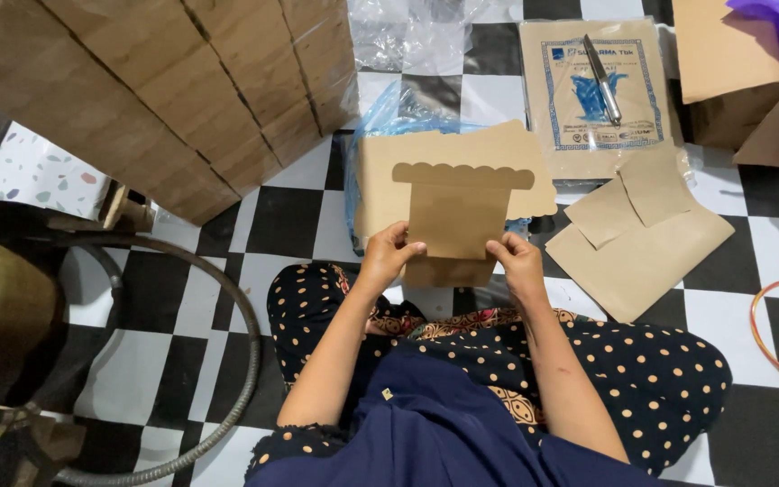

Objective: The person sits on a checkered floor and assembles a flat cardboard piece into a small box by folding the sides and tucking the flaps into slots. The person handles the cardboard by hand and completes the assembly of one box.

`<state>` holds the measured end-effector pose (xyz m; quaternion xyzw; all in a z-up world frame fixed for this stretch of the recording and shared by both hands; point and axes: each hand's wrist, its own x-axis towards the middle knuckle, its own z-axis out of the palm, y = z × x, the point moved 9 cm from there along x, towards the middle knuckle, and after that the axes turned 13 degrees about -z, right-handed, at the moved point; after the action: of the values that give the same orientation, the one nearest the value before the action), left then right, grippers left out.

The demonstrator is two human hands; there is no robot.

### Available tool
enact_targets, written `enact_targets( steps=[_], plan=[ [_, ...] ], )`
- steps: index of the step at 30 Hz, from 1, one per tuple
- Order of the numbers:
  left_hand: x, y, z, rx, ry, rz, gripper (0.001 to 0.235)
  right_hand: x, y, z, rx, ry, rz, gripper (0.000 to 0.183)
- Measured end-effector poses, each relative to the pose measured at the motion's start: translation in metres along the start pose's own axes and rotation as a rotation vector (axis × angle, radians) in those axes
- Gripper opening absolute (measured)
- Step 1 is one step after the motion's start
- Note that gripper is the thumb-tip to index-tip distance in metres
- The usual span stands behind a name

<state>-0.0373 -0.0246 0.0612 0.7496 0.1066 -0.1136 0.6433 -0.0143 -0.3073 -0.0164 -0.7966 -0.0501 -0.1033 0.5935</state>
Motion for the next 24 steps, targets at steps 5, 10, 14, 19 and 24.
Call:
enact_targets(
  steps=[5, 10, 14, 19, 24],
  plan=[
    [0.002, 0.027, -0.012, -0.218, 0.049, -0.069, 0.029, -0.016, -0.070, 0.008, -0.148, -0.037, 0.025, 0.023],
    [0.017, 0.005, -0.004, -0.318, 0.029, -0.076, 0.025, -0.013, -0.190, -0.030, -0.435, 0.207, -0.485, 0.037],
    [0.044, -0.054, 0.028, -0.440, -0.114, -0.107, 0.024, -0.019, -0.247, 0.001, -0.688, 0.056, -0.937, 0.029],
    [0.031, -0.040, 0.036, -0.525, -0.205, -0.105, 0.018, -0.016, -0.255, 0.015, -0.718, -0.029, -1.034, 0.027],
    [-0.029, 0.063, 0.033, -0.502, -0.286, -0.052, 0.015, -0.009, -0.248, 0.027, -0.734, -0.110, -1.073, 0.038]
  ],
)
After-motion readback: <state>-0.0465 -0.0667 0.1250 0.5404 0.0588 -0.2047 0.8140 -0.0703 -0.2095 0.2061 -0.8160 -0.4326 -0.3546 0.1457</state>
